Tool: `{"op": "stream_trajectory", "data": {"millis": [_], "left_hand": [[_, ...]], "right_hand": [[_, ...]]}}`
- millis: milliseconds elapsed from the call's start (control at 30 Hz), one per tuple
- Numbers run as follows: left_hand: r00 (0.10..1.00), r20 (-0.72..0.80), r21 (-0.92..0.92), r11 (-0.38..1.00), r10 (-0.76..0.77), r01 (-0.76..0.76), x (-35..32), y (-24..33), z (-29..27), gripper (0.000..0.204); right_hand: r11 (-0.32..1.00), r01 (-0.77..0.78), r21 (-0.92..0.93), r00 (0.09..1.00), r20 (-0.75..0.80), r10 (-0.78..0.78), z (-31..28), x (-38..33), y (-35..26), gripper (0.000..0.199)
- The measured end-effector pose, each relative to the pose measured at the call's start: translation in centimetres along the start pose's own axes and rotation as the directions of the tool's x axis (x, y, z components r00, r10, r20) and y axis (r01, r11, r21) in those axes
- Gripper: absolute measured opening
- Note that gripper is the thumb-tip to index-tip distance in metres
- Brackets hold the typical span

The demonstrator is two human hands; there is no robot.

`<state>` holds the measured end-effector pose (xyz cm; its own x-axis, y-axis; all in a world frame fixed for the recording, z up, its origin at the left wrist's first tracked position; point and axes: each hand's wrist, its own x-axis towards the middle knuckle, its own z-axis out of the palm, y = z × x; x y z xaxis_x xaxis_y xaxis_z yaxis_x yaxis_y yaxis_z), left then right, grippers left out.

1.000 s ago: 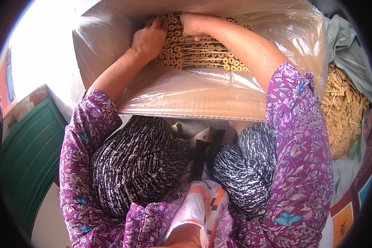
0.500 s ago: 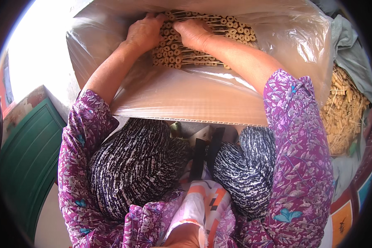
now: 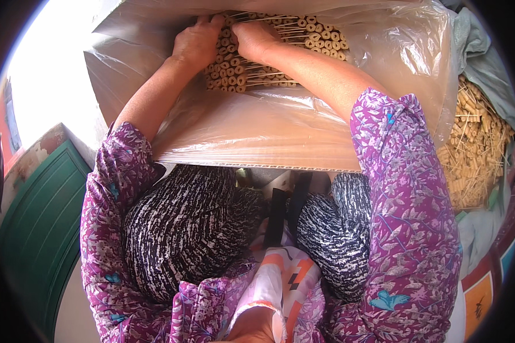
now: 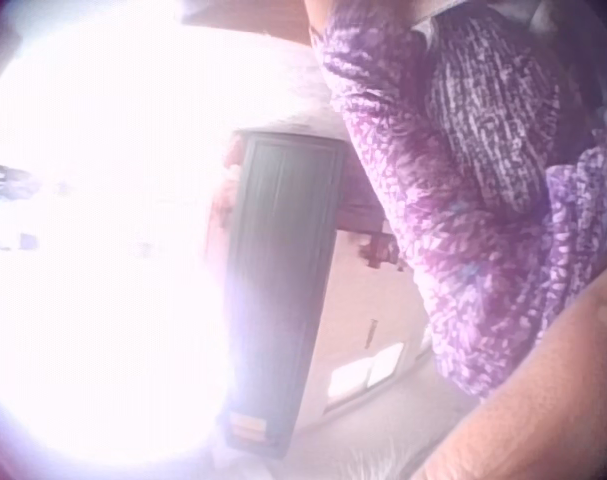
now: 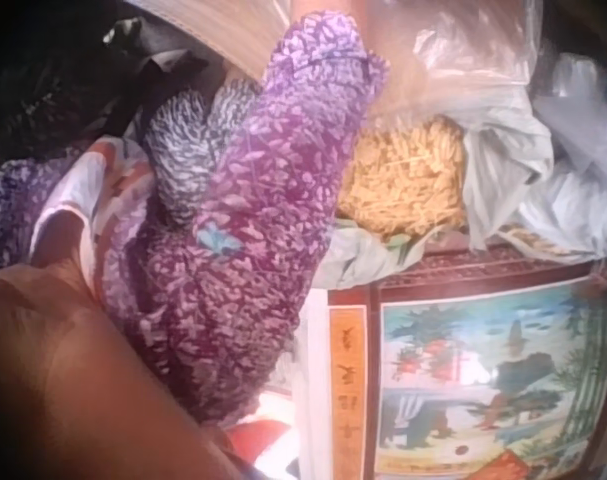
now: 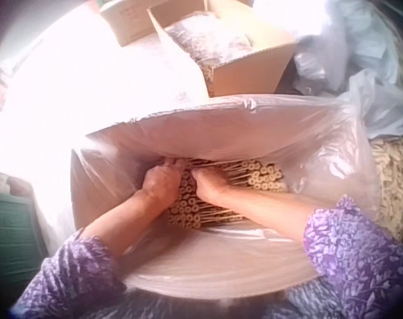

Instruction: The person threads small cylindrical wooden pieces onto thin sticks and places the assembled skewers into a cardboard box lined with plastic.

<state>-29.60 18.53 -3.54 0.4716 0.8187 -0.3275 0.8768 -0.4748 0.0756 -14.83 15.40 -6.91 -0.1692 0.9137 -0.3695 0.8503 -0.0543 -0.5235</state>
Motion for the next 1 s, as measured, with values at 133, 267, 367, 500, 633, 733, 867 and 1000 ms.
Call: {"op": "stream_trajectory", "data": {"millis": [133, 267, 367, 500, 633, 733, 867, 1000], "left_hand": [[1.0, 0.007, -0.007, 1.0, -0.003, 0.003, -0.4, 0.3, 0.3, 0.056], [1.0, 0.02, 0.057, 0.998, -0.007, 0.006, -0.3, -0.1, 0.6, 0.056], [0.999, 0.025, 0.052, 0.998, 0.026, -0.028, 0.2, -0.3, 0.9, 0.058], [0.996, 0.043, 0.022, 0.997, 0.076, -0.077, 0.5, -0.9, 0.5, 0.059], [0.957, 0.234, -0.202, 0.971, 0.173, -0.126, 1.5, -3.1, -1.8, 0.058], [0.991, 0.063, -0.221, 0.97, 0.119, -0.102, -1.5, -2.4, -6.1, 0.06], [0.917, -0.399, -0.683, 0.663, 0.013, -0.307, -10.4, -1.9, -12.2, 0.047], [0.601, -0.791, -0.602, 0.322, -0.115, -0.731, -19.4, -0.4, -17.4, 0.035]], "right_hand": [[0.998, 0.016, -0.053, 0.997, 0.077, -0.012, -0.6, 0.1, -0.4, 0.016], [0.999, 0.004, -0.037, 0.996, 0.092, -0.001, -0.2, 1.1, -0.8, 0.019], [0.999, 0.023, -0.043, 0.978, 0.208, -0.014, -1.3, 1.1, -0.6, 0.02], [0.948, 0.182, -0.261, 0.935, 0.346, -0.084, -5.5, 1.8, -2.2, 0.024], [0.979, 0.196, -0.063, 0.911, 0.381, -0.157, -12.1, -1.0, -3.7, 0.025], [0.882, 0.46, -0.099, 0.876, 0.212, -0.433, -18.0, -6.6, -5.7, 0.031], [0.908, 0.365, 0.208, 0.93, -0.127, -0.344, -22.8, -17.0, -9.9, 0.018], [0.754, 0.657, -0.017, 0.546, -0.679, -0.491, -26.0, -27.6, -6.9, 0.033]]}}
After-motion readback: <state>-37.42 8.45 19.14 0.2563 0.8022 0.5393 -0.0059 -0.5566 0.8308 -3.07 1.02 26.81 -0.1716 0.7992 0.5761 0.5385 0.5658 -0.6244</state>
